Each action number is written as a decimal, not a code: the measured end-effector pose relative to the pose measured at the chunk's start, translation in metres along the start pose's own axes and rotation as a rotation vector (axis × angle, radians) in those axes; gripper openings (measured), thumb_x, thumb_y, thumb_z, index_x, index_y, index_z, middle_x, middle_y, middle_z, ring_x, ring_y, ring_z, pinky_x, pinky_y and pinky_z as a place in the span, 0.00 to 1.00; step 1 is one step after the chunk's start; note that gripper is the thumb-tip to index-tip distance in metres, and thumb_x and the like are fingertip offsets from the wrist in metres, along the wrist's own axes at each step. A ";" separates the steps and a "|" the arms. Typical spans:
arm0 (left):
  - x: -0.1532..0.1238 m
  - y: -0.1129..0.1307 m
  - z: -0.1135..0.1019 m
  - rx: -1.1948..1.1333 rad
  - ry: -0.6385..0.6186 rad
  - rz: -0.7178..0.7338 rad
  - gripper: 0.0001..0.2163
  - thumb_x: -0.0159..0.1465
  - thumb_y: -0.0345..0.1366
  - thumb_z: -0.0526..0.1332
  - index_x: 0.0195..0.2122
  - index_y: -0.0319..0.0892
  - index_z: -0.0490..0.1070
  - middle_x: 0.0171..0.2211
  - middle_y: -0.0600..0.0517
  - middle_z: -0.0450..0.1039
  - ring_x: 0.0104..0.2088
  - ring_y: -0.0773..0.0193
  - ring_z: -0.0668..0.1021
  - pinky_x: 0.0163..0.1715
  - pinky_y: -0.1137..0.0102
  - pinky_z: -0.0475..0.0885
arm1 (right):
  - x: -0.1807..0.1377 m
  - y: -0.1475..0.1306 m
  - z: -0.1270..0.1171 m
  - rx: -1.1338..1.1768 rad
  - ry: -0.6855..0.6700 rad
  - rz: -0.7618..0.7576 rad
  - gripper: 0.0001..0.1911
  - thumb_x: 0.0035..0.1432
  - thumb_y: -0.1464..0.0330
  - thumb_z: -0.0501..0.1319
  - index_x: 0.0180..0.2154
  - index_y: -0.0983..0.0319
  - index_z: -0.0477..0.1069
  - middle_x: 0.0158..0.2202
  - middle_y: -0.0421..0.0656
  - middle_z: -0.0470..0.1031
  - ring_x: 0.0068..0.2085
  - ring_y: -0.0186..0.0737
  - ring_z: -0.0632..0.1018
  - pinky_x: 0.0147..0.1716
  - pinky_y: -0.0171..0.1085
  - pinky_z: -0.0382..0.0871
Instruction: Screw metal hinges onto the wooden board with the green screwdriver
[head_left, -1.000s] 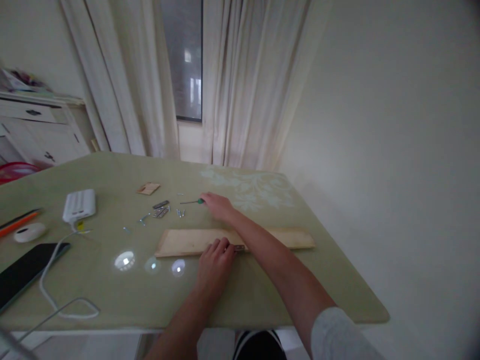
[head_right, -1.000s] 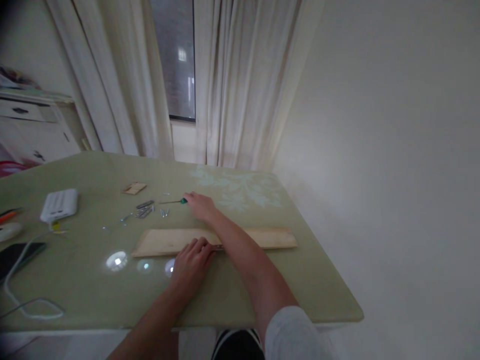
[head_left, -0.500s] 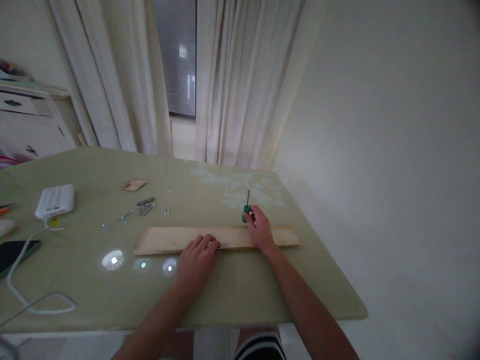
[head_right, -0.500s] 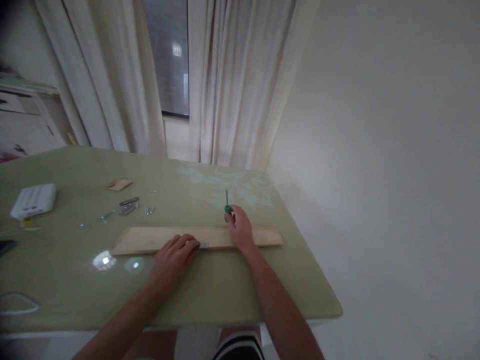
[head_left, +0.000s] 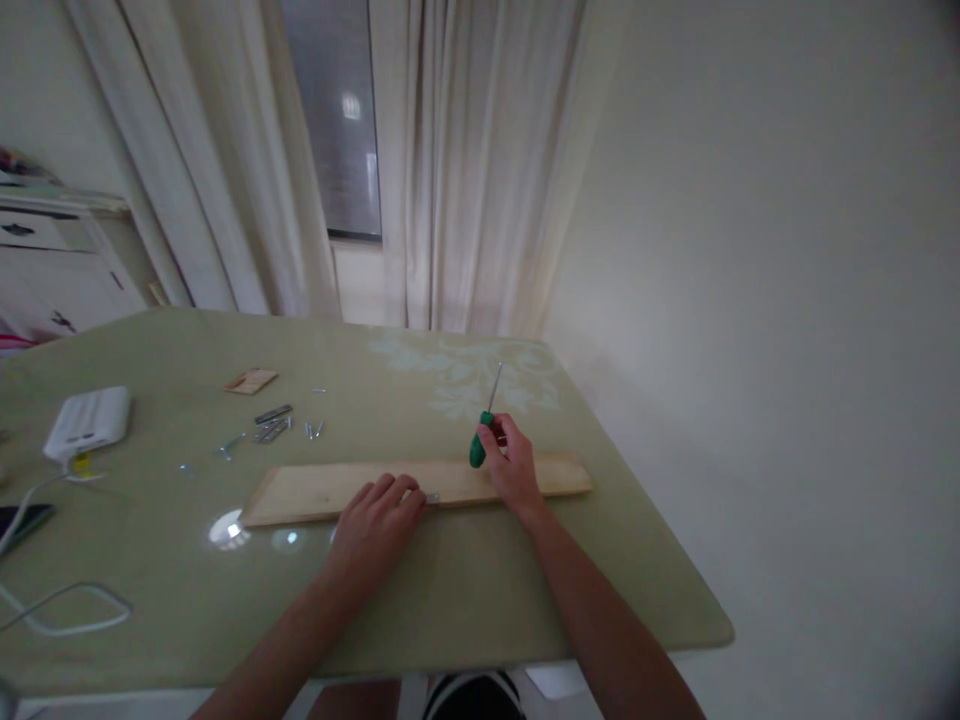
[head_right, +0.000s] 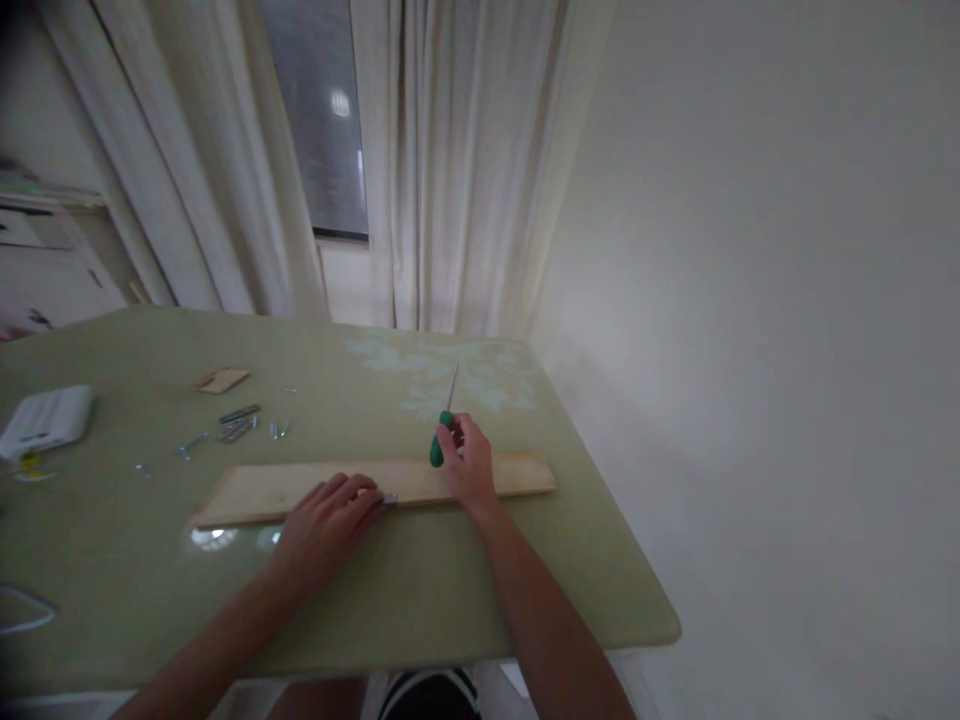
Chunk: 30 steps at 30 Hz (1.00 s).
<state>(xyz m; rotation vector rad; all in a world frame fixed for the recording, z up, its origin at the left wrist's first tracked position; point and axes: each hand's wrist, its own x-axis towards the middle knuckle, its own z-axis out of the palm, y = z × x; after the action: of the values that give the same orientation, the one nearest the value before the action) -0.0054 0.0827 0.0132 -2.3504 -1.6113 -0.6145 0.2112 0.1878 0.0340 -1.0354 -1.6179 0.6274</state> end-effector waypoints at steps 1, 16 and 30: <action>0.003 -0.001 -0.002 0.009 -0.027 0.003 0.06 0.71 0.30 0.63 0.40 0.45 0.80 0.42 0.48 0.80 0.43 0.54 0.78 0.45 0.61 0.71 | 0.000 -0.002 0.000 0.010 0.000 0.005 0.14 0.69 0.55 0.59 0.41 0.59 0.73 0.34 0.44 0.81 0.33 0.40 0.80 0.36 0.37 0.73; 0.027 0.002 -0.010 -0.091 -0.198 0.123 0.04 0.71 0.33 0.64 0.43 0.45 0.79 0.43 0.49 0.80 0.44 0.55 0.78 0.45 0.63 0.71 | -0.005 -0.006 0.004 0.044 -0.021 0.056 0.15 0.67 0.54 0.60 0.39 0.58 0.73 0.33 0.43 0.80 0.32 0.40 0.79 0.34 0.37 0.73; 0.084 -0.031 -0.021 -0.504 -0.268 0.240 0.18 0.59 0.39 0.75 0.50 0.47 0.79 0.53 0.48 0.78 0.55 0.54 0.77 0.56 0.64 0.72 | -0.006 -0.007 0.004 0.028 -0.052 0.027 0.14 0.67 0.55 0.61 0.40 0.59 0.74 0.33 0.43 0.80 0.34 0.41 0.80 0.36 0.39 0.74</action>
<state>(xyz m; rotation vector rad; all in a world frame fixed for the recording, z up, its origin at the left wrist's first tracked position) -0.0129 0.1557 0.0687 -3.0512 -1.3513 -0.7492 0.2052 0.1791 0.0355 -1.0295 -1.6383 0.6989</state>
